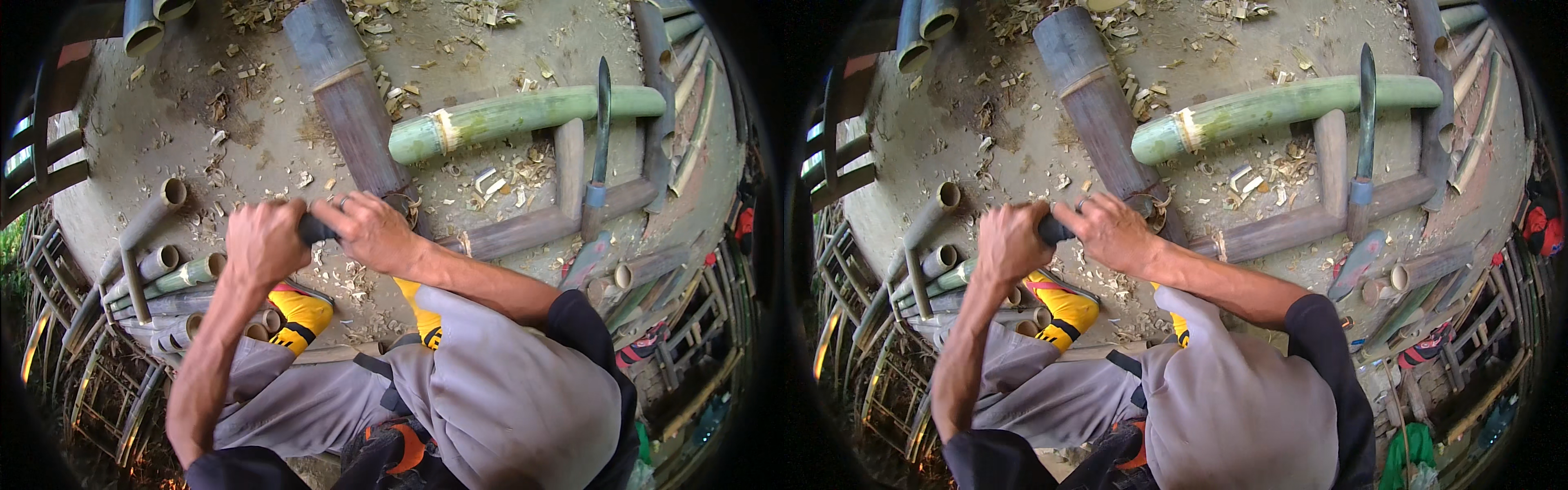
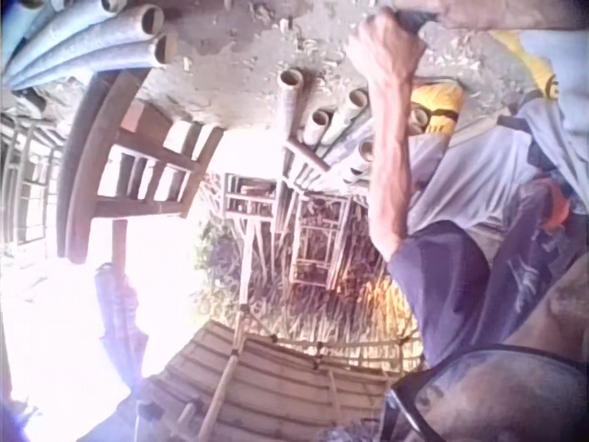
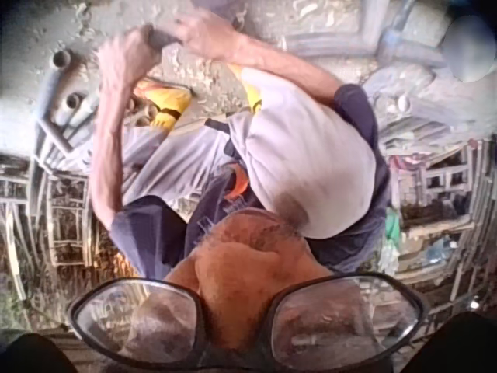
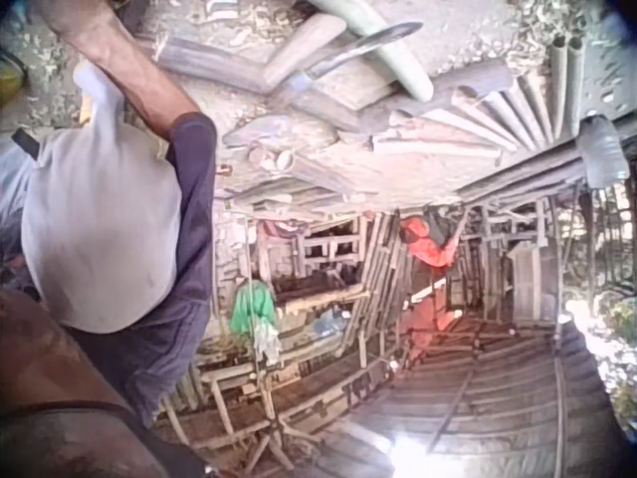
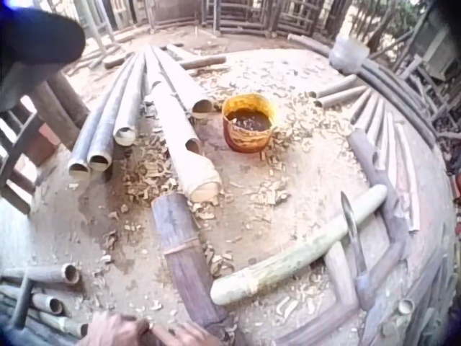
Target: The person uses a knife and a mallet to carve precise rectangular holes and joints into thick bamboo poles while sitting on the ground.
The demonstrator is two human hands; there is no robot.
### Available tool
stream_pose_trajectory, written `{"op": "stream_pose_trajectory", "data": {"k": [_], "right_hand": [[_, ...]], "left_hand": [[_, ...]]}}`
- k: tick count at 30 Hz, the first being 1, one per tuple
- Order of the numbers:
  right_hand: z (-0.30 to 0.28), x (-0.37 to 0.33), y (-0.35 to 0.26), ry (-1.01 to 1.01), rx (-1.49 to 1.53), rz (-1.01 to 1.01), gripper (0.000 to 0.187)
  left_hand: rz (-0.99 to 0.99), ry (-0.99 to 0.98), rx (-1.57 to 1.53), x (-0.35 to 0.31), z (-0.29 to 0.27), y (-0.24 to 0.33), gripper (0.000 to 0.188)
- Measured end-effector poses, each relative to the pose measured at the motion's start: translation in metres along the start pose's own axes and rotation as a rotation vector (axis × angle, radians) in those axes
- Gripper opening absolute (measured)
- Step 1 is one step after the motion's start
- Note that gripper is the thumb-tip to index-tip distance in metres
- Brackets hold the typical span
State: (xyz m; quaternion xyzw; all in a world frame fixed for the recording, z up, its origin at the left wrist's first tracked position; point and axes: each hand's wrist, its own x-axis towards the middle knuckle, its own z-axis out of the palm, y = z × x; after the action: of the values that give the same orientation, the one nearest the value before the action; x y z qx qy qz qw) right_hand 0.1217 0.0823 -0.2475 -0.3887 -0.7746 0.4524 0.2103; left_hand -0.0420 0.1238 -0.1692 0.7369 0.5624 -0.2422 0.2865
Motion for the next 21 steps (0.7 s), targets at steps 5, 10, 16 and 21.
{"op": "stream_pose_trajectory", "data": {"k": [5,10,16,21], "right_hand": [[-0.004,-0.007,0.021,0.357,0.209,0.221,0.04],[-0.002,-0.004,0.019,0.155,0.109,0.229,0.037],[-0.046,-0.05,-0.031,-0.224,-0.12,-0.294,0.064],[-0.092,-0.054,-0.031,-0.028,0.618,0.386,0.083]], "left_hand": [[0.366,-0.016,0.297,0.069,-0.047,0.033,0.013],[0.315,-0.246,0.112,0.074,-0.032,0.007,0.021],[-0.184,-0.61,-1.043,-0.069,0.054,0.001,0.032],[-0.234,-0.069,-1.085,-0.106,0.088,0.078,0.055]]}}
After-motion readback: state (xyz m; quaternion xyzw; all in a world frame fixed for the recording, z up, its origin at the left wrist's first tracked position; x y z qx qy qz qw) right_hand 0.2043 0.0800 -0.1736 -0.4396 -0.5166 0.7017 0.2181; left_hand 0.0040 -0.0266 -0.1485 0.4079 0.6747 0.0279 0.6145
